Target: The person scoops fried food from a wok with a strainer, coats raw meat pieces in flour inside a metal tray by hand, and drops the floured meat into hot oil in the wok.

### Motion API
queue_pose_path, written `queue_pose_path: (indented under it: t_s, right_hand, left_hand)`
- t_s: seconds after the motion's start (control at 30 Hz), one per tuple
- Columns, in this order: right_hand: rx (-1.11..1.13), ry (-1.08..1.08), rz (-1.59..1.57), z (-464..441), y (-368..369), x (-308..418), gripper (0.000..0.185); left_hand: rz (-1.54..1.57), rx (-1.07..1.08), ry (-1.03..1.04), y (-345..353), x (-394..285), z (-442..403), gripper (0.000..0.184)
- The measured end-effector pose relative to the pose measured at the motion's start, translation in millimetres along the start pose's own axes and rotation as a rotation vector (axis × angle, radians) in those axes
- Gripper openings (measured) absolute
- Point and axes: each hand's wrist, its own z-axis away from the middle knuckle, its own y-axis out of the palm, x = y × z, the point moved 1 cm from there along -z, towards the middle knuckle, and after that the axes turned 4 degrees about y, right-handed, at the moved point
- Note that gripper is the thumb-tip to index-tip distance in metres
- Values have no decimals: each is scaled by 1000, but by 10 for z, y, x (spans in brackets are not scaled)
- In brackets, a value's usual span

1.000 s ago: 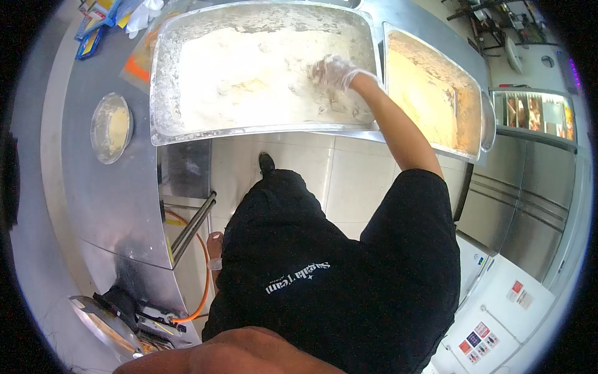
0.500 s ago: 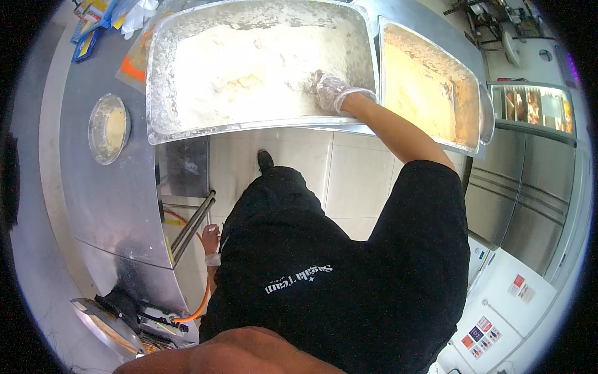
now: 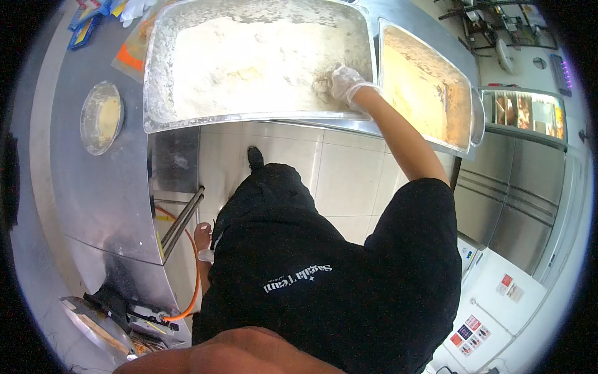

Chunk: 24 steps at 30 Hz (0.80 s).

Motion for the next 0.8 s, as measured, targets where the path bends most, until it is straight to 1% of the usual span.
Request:
queue_pose_path:
  t_s: [0.07, 0.1, 0.13, 0.23, 0.3, 0.37, 0.43, 0.53, 0.57, 0.63, 0.73, 0.77, 0.8]
  right_hand:
    - [35, -48, 4, 101, -56, 111, 44]
    - [51, -75, 7, 244, -246, 288, 47]
    - [-67, -107, -84, 381, -419, 427, 48]
    - [-22, -255, -1, 420, -570, 560, 64]
    - [-14, -316, -66, 235, -280, 464, 62]
    - [20, -366, -96, 143, -203, 430, 60]
    - [77, -410, -88, 124, -289, 455, 57]
    - [-5, -485, -164, -14, -137, 363, 53]
    - [4, -379, -191, -32, -85, 324, 53]
    - [20, -168, -240, 88, -300, 458, 52]
    - [-98, -111, -148, 94, -353, 613, 48]
    - [-42, -123, -184, 84, -388, 677, 49]
    - [13, -131, -222, 156, -641, 847, 49]
  left_hand:
    - [0, -11, -17, -4, 64, -41, 18]
    - [-11, -26, -32, -11, -36, -8, 18]
    - [-23, -41, -48, -17, -98, 20, 19]
    - [-52, -50, -60, -34, -93, 22, 18]
    - [-13, -47, -38, -40, -51, 22, 18]
    - [-11, -37, -25, -48, -35, 31, 19]
    - [-42, -23, -23, -53, -45, 64, 19]
    - [-31, -23, -8, -76, -68, 91, 19]
    - [-30, -26, -16, -89, -73, 96, 19]
    - [-24, -32, -32, -114, -112, 101, 18]
    - [-12, -61, -12, -131, -71, 91, 18]
    - [-20, -57, -23, -127, -48, 97, 18]
    - [-31, -51, -31, -131, -99, 121, 18]
